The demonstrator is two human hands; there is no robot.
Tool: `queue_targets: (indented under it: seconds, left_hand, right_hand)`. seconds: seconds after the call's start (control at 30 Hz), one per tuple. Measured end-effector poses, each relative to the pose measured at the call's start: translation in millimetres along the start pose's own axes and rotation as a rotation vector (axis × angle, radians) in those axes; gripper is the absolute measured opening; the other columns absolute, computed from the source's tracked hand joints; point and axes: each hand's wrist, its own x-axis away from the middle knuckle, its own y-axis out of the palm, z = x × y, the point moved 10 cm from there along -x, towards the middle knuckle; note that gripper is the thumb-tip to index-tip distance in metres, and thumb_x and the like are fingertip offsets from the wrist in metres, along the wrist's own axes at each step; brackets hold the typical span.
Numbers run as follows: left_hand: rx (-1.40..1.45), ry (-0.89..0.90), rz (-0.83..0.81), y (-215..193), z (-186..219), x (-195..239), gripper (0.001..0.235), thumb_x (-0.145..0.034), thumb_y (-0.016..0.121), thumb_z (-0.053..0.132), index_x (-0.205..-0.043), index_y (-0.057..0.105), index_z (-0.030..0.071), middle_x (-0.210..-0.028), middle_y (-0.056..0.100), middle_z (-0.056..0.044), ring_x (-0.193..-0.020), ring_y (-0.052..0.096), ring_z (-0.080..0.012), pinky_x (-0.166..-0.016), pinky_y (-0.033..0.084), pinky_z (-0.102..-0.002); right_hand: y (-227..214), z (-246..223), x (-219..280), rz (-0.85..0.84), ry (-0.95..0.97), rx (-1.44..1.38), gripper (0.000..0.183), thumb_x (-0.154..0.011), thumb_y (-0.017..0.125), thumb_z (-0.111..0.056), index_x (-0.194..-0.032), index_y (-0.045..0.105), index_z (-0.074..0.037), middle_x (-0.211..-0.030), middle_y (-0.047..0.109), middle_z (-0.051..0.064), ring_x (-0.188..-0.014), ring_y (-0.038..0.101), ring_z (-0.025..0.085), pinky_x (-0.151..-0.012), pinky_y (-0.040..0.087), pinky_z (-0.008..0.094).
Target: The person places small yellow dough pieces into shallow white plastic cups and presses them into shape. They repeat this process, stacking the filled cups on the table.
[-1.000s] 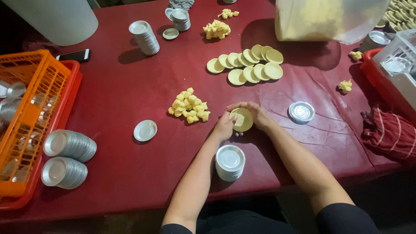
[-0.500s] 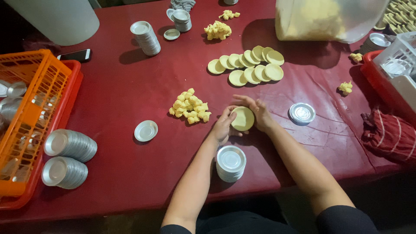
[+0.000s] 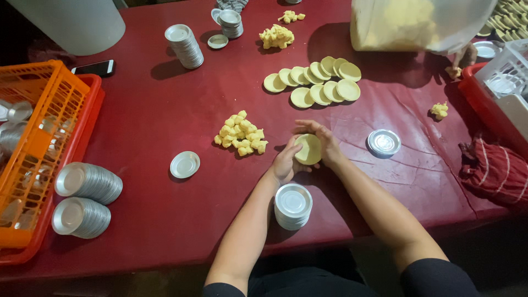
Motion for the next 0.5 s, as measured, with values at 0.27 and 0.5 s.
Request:
queue_targets:
  seconds: [0.27, 0.5]
  left_hand:
    - [-0.068, 0.125, 0.034, -27, 22, -4, 0.068, -0.091, 0.049, -0.005, -0.147, 0.036, 0.033, -0.135, 0.065, -0.013, -0.101, 0.074, -0.0362, -0.064, 0.068, -0.039]
    - [-0.127, 0.095, 0.165, -43, 18, -6, 0.077, -0.092, 0.043, -0.012, -0.152, 0.031, 0.035, -0.145, 0.058, -0.014, -0.106, 0.071, -0.0353, -0.069, 0.067, -0.034]
  right_hand:
    - [-22, -40, 10, 0.200, -0.133, 0.421, 0.038, -0.098, 0.062, -0.018, -0.133, 0.069, -0.006, -0.110, 0.070, 0.012, -0.090, 0.065, 0.018, -0.062, 0.059, 0.031]
    - [2, -59, 20, 0.209, -0.135, 0.893, 0.039, -0.086, 0.078, -0.013, -0.124, 0.076, -0.010, -0.097, 0.075, 0.017, -0.089, 0.073, 0.027, -0.075, 0.059, 0.040]
